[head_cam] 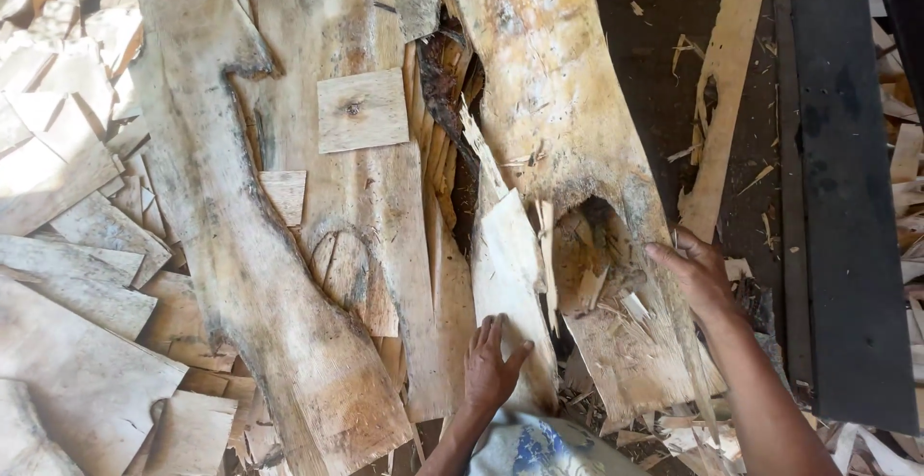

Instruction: The person uses a rope to pull a piece of wood through a stationary blade to split it into thinner planks. They then pick up the split pieces and stack them on a pile of other processed wood pieces.

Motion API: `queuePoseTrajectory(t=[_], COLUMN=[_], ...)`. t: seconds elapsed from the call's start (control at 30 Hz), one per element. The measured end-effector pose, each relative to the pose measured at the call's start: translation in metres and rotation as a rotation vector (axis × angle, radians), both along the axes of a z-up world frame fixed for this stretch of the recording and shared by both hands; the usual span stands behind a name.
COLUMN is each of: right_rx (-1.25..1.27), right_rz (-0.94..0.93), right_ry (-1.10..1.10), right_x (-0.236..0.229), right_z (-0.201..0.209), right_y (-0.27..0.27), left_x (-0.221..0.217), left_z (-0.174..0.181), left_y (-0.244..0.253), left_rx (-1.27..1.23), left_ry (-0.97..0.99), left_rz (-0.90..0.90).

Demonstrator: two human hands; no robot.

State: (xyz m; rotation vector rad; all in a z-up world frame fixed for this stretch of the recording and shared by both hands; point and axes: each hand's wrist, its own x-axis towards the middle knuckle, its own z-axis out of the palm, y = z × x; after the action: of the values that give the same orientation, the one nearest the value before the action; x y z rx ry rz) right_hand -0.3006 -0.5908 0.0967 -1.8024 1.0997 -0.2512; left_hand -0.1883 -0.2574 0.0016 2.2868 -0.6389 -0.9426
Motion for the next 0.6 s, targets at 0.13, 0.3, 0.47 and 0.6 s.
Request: queuePoseTrajectory(t=[0.13, 0.3, 0.47, 0.6], right_rx=[0.155, 0.125, -0.144, -0.028], right_rz=[-0.082, -0.088, 0.141, 0.039], right_ry=[-0.056, 0.353, 0.169, 0.169], right_x=[0.009, 0.045, 0.045, 0.067], right_z=[-0.035, -0.009, 0.008, 0.095], right_y=[0.004, 0.015, 0.010, 0.054], left_x=[-0.009, -0.014, -0.029, -0.035], left_z=[-0.010, 0.014, -0.038, -0.073], left_y=[-0.004, -0.005, 0.011, 0.024], left_rx=[-0.073, 0.127, -0.031, -0.042], left_ry=[-0.014, 0.056, -0.101, -0.576], left_rz=[0.000, -0.253, -0.190, -0.201])
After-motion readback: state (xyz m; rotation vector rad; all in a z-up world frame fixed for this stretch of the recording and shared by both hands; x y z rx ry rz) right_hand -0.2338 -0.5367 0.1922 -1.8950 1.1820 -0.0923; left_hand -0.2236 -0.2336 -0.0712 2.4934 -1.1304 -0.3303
